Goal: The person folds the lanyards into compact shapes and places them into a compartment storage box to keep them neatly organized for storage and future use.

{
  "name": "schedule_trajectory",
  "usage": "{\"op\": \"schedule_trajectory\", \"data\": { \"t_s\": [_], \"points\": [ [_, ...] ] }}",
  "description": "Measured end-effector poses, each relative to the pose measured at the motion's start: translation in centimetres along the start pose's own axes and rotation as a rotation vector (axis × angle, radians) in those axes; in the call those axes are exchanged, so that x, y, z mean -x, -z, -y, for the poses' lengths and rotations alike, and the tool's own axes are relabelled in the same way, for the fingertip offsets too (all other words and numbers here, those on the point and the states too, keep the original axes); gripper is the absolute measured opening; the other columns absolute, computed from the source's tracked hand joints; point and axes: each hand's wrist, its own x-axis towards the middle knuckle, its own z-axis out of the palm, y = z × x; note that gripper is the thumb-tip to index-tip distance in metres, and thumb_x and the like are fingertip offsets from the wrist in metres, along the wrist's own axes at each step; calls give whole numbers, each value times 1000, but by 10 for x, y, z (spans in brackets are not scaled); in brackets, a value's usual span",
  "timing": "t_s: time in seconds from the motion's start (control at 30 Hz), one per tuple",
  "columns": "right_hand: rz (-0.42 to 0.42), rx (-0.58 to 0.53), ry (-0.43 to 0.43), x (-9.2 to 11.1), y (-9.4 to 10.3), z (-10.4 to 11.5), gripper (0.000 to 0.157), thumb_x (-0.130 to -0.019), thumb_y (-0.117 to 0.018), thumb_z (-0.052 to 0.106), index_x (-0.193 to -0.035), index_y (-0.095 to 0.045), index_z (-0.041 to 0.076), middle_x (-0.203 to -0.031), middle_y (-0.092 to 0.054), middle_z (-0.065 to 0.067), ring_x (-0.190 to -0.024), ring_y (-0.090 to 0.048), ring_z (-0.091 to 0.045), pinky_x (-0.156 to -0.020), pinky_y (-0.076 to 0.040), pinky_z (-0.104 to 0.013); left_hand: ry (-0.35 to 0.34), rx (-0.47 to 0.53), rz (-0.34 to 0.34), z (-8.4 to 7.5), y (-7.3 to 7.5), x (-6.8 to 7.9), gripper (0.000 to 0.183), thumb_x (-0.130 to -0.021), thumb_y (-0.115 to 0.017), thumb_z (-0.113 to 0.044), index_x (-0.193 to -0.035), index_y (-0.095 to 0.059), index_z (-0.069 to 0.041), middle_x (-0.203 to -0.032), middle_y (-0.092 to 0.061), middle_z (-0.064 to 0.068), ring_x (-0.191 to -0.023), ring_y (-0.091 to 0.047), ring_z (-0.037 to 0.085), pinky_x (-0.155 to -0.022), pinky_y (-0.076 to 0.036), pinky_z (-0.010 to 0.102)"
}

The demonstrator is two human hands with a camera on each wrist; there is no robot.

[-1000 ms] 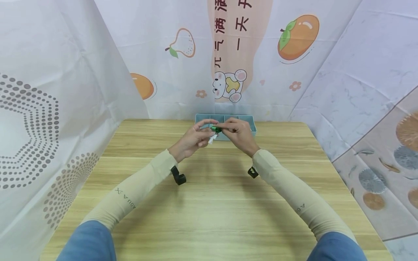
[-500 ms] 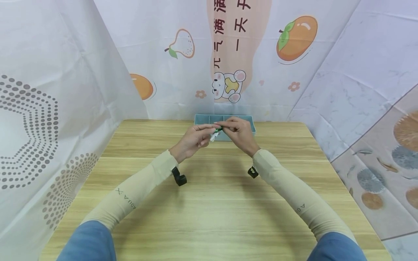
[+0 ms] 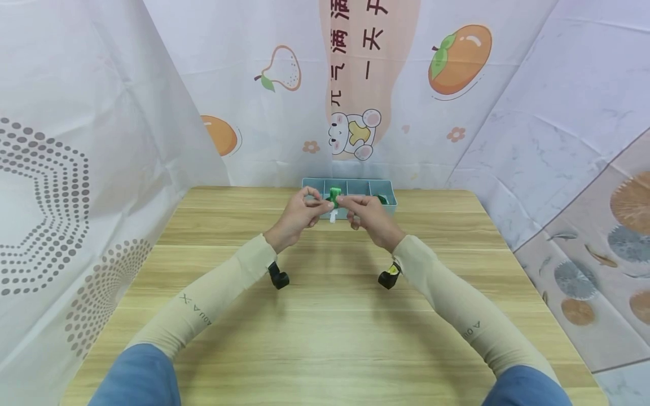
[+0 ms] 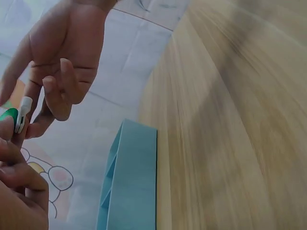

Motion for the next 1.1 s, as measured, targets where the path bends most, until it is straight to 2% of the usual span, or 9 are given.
{"op": "schedule_trajectory", "data": {
  "t_s": [0.1,0.2,0.33,0.5,0.67,0.77,0.87,1.0,1.1],
  "points": [
    [-25,-26,-8,2,-6,-3,34,-99,-72,30,-119,-74,3,-83,-56,0,-69,-43,-14,-63,-40,-29,-22,-43,-13,1,1,0,30,-95,-77,-14,-107,-50,-10,-109,-75,18,-50,-38,12,-50,-34,25],
    [-71,-49,-9,2,-8,-7,21,-98,-74,26,-108,-77,8,-86,-56,1,-70,-43,-14,-64,-40,-29,-26,-92,-15,1,1,2,28,-94,-79,-18,-111,-59,-9,-103,-77,11,-47,-36,13,-48,-33,27],
    [-95,-37,-4,2,-9,-12,21,-98,-74,25,-109,-78,7,-85,-55,0,-69,-43,-14,-63,-40,-28,-39,-169,-19,3,2,2,21,-93,-81,-22,-108,-74,-10,-100,-77,5,-50,-40,13,-48,-35,26],
    [-89,90,47,3,-10,-16,32,-98,-74,30,-115,-75,3,-73,-50,0,-68,-41,-16,-61,-39,-28,-104,-234,-36,6,4,0,23,-93,-80,-28,-108,-79,-10,-103,-74,2,-73,-52,14,-59,-41,28],
    [-79,205,79,4,-12,-18,32,-99,-72,31,-117,-76,4,-69,-49,1,-62,-39,-16,-58,-35,-29,-102,-266,-17,5,5,-1,32,-94,-78,-37,-116,-77,-14,-110,-72,0,-85,-56,20,-66,-44,32],
    [-90,272,94,3,-13,-20,31,-99,-73,32,-118,-77,8,-72,-55,-1,-61,-41,-15,-56,-37,-28,-107,-313,-9,3,6,-1,34,-93,-78,-41,-116,-78,-16,-111,-73,-2,-93,-61,21,-72,-50,33],
    [-99,331,117,2,-14,-21,30,-98,-74,34,-116,-78,10,-77,-59,-5,-62,-44,-16,-55,-39,-28,-126,-334,-17,2,7,-3,32,-92,-79,-41,-113,-79,-16,-110,-73,-2,-101,-64,20,-84,-55,40],
    [-108,403,164,2,-16,-23,31,-96,-75,39,-113,-79,13,-83,-64,-10,-66,-47,-21,-56,-41,-29,-137,-300,-42,3,9,-4,26,-92,-80,-37,-107,-81,-16,-106,-73,1,-102,-64,20,-95,-53,50],
    [-111,431,150,0,-18,-24,31,-97,-75,37,-116,-78,13,-100,-71,-9,-71,-50,-23,-60,-44,-31,-145,-250,-63,7,11,-5,24,-91,-81,-35,-104,-81,-15,-105,-73,3,-102,-64,22,-98,-50,55]
  ]
}}
